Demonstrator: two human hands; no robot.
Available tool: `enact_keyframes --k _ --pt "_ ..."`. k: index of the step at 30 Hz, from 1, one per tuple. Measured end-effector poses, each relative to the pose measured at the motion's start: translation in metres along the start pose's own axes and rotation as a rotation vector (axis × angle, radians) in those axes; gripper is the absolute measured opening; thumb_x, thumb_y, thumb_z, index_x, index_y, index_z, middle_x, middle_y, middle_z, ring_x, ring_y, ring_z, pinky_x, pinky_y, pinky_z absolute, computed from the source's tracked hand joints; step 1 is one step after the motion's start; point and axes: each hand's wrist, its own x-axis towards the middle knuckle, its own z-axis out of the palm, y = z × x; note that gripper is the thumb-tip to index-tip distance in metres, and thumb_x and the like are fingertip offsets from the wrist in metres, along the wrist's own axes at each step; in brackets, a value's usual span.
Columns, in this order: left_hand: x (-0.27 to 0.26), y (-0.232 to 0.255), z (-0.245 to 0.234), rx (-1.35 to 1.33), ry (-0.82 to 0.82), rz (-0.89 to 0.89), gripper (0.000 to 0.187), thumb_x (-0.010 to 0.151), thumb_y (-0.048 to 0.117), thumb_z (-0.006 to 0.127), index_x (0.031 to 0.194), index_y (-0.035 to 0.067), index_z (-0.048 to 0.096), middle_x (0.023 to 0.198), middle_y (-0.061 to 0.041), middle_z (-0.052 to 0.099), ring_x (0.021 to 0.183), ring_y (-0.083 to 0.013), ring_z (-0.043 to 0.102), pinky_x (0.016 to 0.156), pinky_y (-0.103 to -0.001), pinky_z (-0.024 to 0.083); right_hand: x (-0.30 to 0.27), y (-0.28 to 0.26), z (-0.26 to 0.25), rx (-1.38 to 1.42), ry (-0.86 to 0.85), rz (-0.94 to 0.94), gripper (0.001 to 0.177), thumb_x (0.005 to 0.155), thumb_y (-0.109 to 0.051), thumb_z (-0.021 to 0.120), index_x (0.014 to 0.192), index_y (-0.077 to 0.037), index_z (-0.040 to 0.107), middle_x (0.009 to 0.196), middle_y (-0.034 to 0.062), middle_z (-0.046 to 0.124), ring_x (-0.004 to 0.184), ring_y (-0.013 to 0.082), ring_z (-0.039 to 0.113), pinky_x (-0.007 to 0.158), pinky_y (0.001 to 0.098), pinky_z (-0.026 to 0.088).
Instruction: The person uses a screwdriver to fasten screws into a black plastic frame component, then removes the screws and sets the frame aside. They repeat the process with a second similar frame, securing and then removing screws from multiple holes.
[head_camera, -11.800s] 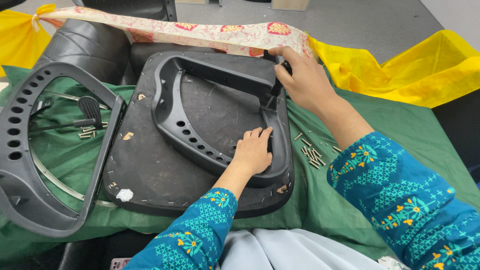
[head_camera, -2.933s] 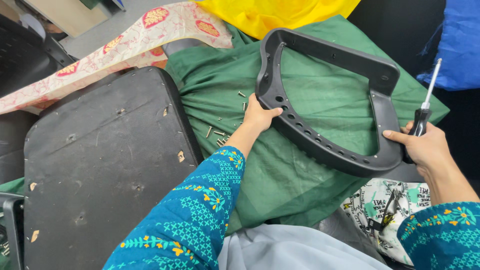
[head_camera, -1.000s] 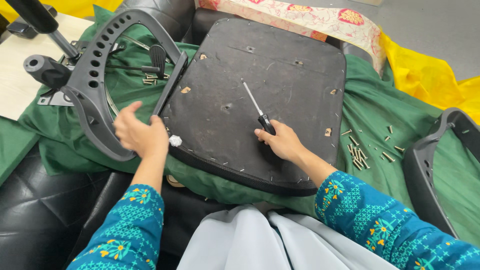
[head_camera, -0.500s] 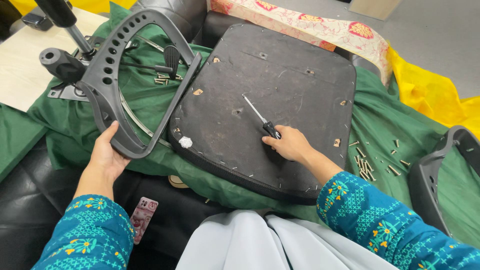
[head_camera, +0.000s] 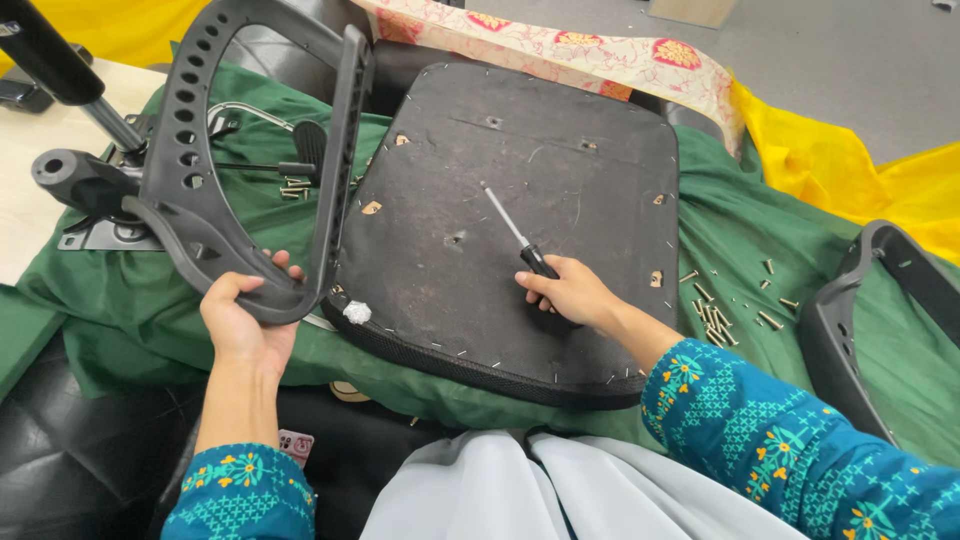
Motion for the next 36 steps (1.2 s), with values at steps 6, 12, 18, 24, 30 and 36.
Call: enact_keyframes --k 6,12,18,24,30,36 --pt "0.006 -0.001 0.040 0.235 -0.076 -0.010 0.045 0.077 0.008 0.051 0.122 0.004 0.049 0.108 -0.013 0.058 0.091 -0.0295 0.062 0.093 -0.053 0.054 -0.006 0.000 -0.019 0.439 0.116 0.083 0.033 0.097 -0.040 0.064 0.100 -0.007 0.062 0.087 0.0047 0.065 0.069 0.0136 0.061 0.062 0.0297 0.052" --pt "-0.031 -0.069 0.087 0.162 -0.162 -0.198 0.049 0.073 0.007 0.050 0.122 0.002 0.049 0.110 -0.016 0.062 0.104 -0.0371 0.069 0.097 -0.052 0.057 -0.012 -0.018 -0.037 0.641 0.285 0.039 0.046 0.093 -0.050 0.062 0.107 -0.007 0.058 0.102 0.0104 0.073 0.083 0.0182 0.072 0.068 0.0328 0.059" --pt "-0.073 -0.130 0.121 0.341 -0.217 -0.298 0.050 0.073 0.006 0.051 0.122 0.001 0.045 0.112 -0.014 0.062 0.107 -0.0351 0.071 0.087 -0.048 0.056 -0.021 -0.017 -0.051 0.565 0.401 0.060 0.048 0.083 -0.051 0.073 0.105 -0.012 0.056 0.104 0.0102 0.072 0.090 0.0185 0.074 0.072 0.0355 0.064" --pt "-0.081 -0.155 0.142 0.477 -0.292 -0.214 0.046 0.074 0.005 0.053 0.119 0.002 0.051 0.112 -0.011 0.063 0.100 -0.0280 0.070 0.085 -0.041 0.060 -0.026 0.015 -0.056 0.547 0.493 0.051 0.040 0.087 -0.039 0.082 0.094 -0.008 0.058 0.093 0.0100 0.062 0.080 0.0221 0.063 0.068 0.0344 0.057" --pt "-0.058 -0.122 0.181 0.963 -0.438 0.588 0.065 0.075 0.002 0.068 0.136 0.006 0.049 0.115 -0.011 0.063 0.103 -0.0261 0.064 0.090 -0.042 0.055 -0.030 0.020 -0.086 0.756 0.626 0.028 0.038 0.083 -0.052 0.071 0.099 -0.019 0.061 0.092 0.0023 0.070 0.083 0.0174 0.071 0.067 0.0361 0.059" --pt "-0.053 -0.064 0.203 1.652 -0.630 1.178 0.079 0.060 0.007 0.079 0.136 0.011 0.058 0.113 -0.009 0.063 0.105 -0.0305 0.059 0.086 -0.045 0.046 -0.035 0.013 -0.113 1.173 0.515 -0.070 0.055 0.085 -0.066 0.065 0.086 -0.015 0.046 0.099 0.0178 0.079 0.088 0.0286 0.078 0.072 0.0368 0.062"
